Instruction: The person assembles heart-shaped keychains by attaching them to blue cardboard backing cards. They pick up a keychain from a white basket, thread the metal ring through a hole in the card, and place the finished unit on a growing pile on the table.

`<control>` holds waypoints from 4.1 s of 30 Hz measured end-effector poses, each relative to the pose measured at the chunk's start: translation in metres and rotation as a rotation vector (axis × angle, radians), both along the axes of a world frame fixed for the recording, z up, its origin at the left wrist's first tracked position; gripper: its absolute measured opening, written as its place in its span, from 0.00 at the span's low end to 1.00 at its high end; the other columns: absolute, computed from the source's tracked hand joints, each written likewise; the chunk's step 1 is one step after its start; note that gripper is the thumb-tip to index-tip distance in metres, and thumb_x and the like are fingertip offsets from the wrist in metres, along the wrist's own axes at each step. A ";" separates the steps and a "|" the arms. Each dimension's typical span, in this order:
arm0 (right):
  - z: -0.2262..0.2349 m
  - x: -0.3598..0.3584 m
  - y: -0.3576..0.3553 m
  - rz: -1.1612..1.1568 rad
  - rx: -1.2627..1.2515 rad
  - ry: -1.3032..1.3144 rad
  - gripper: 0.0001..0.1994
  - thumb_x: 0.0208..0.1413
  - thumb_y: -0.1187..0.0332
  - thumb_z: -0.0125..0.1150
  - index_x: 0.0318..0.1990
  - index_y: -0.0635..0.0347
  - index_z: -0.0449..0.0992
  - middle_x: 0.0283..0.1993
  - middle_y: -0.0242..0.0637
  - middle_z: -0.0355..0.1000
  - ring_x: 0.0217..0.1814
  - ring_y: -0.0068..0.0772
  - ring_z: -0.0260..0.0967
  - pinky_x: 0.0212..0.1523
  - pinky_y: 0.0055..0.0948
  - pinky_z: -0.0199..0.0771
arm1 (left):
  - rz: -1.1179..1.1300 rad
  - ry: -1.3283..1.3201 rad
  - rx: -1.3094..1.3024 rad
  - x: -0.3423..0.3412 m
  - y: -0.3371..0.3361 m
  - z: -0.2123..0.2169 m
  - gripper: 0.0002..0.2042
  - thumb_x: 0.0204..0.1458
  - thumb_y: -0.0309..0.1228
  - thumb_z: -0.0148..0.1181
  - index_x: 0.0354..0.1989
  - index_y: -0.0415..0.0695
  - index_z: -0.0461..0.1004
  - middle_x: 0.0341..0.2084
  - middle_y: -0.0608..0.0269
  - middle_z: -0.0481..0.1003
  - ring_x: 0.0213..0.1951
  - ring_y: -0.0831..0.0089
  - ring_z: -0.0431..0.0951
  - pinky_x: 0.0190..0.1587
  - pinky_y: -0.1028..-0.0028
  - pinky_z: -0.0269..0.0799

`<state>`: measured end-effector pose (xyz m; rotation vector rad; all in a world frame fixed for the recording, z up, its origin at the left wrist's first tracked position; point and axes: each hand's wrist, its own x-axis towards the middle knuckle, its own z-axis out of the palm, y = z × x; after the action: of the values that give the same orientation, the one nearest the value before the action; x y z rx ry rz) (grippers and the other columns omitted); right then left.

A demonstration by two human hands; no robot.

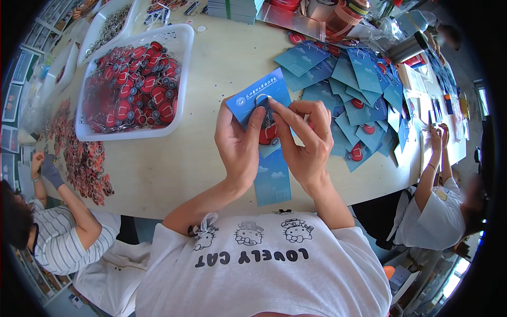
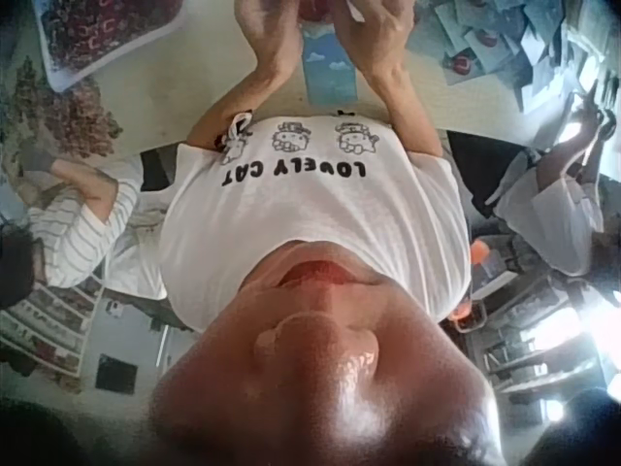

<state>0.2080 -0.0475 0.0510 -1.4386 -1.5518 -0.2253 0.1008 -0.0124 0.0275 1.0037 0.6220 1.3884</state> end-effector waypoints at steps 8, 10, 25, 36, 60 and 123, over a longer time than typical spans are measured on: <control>0.013 -0.003 -0.001 0.132 -0.285 0.562 0.13 0.45 0.77 0.68 0.41 0.59 0.80 0.33 0.33 0.70 0.36 0.30 0.66 0.38 0.27 0.66 | 0.080 -0.002 0.045 0.004 0.000 -0.007 0.09 0.59 0.21 0.53 0.46 0.36 0.66 0.42 0.63 0.69 0.45 0.78 0.72 0.48 0.76 0.69; 0.012 0.004 0.002 0.079 -0.185 0.381 0.14 0.45 0.76 0.69 0.42 0.60 0.79 0.34 0.34 0.70 0.37 0.30 0.67 0.40 0.27 0.67 | 0.054 -0.021 0.035 0.001 0.002 -0.008 0.10 0.59 0.21 0.54 0.48 0.34 0.65 0.44 0.62 0.68 0.46 0.77 0.71 0.50 0.75 0.68; -0.012 0.015 0.005 0.255 -0.343 0.900 0.10 0.52 0.73 0.66 0.38 0.67 0.72 0.31 0.32 0.73 0.32 0.15 0.68 0.33 0.19 0.69 | -0.185 -0.144 -0.232 -0.003 0.005 -0.003 0.10 0.57 0.20 0.55 0.47 0.38 0.67 0.43 0.61 0.73 0.47 0.80 0.71 0.51 0.76 0.65; -0.011 0.065 -0.020 0.285 -0.350 0.868 0.16 0.50 0.77 0.63 0.47 0.66 0.69 0.38 0.31 0.72 0.41 0.16 0.68 0.42 0.19 0.70 | -0.366 0.053 -0.150 0.004 -0.003 -0.016 0.10 0.57 0.24 0.57 0.47 0.37 0.69 0.40 0.64 0.73 0.45 0.80 0.71 0.49 0.78 0.67; -0.003 0.296 -0.040 -0.714 -0.351 -0.006 0.31 0.53 0.55 0.65 0.60 0.65 0.65 0.53 0.52 0.71 0.56 0.43 0.69 0.55 0.36 0.70 | -0.230 1.319 0.778 -0.052 -0.028 -0.053 0.35 0.41 0.47 0.70 0.54 0.35 0.67 0.53 0.50 0.63 0.57 0.51 0.60 0.57 0.54 0.56; -0.006 0.032 0.011 0.902 -0.579 0.116 0.14 0.44 0.87 0.56 0.37 0.60 0.70 0.40 0.37 0.72 0.51 0.43 0.70 0.51 0.40 0.69 | -0.598 -0.236 -0.820 -0.046 0.011 -0.047 0.11 0.59 0.34 0.56 0.44 0.40 0.73 0.37 0.67 0.76 0.37 0.80 0.77 0.40 0.78 0.75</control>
<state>0.2396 -0.0367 0.0453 -0.9744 -2.0928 0.8837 0.0548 -0.0018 -0.0196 0.3030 0.5714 0.5998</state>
